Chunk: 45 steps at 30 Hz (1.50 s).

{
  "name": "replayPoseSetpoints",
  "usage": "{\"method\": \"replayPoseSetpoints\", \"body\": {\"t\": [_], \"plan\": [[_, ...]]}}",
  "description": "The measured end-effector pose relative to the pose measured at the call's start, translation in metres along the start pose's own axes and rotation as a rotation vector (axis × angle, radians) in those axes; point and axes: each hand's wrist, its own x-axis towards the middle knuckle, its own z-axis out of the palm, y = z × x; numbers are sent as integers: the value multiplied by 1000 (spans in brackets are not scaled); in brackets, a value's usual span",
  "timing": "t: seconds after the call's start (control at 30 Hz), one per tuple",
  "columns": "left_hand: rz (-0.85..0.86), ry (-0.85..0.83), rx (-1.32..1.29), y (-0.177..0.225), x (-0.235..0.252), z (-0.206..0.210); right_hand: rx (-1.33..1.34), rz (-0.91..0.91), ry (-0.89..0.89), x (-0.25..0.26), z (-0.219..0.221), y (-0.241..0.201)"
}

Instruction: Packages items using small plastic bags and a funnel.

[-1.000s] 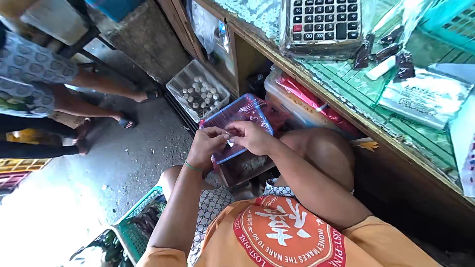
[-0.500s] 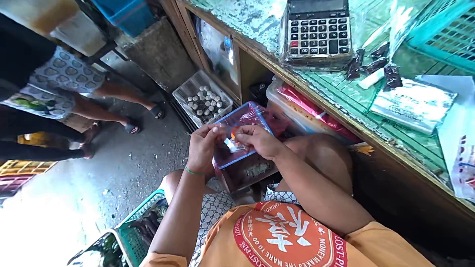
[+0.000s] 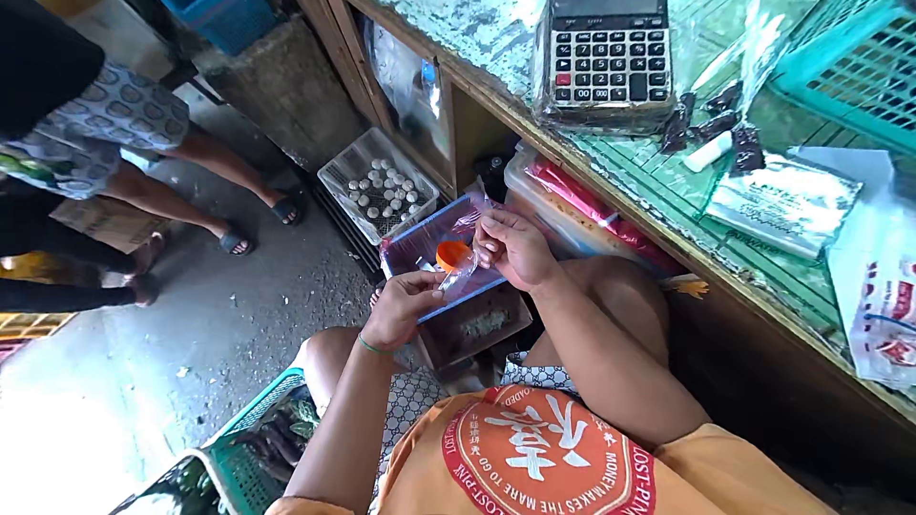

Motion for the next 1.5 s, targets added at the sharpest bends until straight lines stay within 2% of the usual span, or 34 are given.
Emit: {"method": "replayPoseSetpoints", "body": {"t": [0.13, 0.23, 0.33, 0.4, 0.43, 0.5, 0.57, 0.63, 0.73, 0.83, 1.0, 1.13, 1.2, 1.33, 1.4, 1.5], "plan": [[-32, 4, 75, -3, 5, -3, -62, -22, -12, -1, -4, 1], [18, 127, 114, -1, 10, -10, -317, 10, 25, -2, -14, -7], [152, 197, 386, 3, 13, -22, -593, -6, 322, -1, -16, -21], [186, 203, 669, 13, 14, -21, -719, -141, 487, -1, -18, -30], [183, 189, 772, 18, 14, -18, -748, -195, 476, -3, -16, -33], [165, 110, 854, 28, 16, -8, -707, -191, 248, -9, -3, -35], [160, 26, 828, 36, 18, 4, -591, 27, -63, -13, 9, -24], [179, -4, 796, 47, 19, 14, -518, 184, -167, -12, 13, -7], [195, -8, 713, 59, 18, 18, -502, 137, -67, -9, 14, 3], [181, 117, 635, 54, 18, 23, -556, 36, -9, -8, 15, 4], [172, 275, 678, 34, 24, 23, -737, 29, -36, -9, 18, 10], [168, 73, 425, 32, 21, 8, -742, 21, 2, -8, 13, 13], [141, 19, 380, 32, 20, -3, -766, 25, -13, -6, 11, 12], [68, 148, 685, 31, 26, -15, -1018, 74, -74, 1, 16, 23], [81, 200, 631, 24, 32, -24, -961, 124, -5, 6, 22, 33], [182, 90, 352, 8, 45, -50, -702, 164, 199, 20, 34, 50]]}}
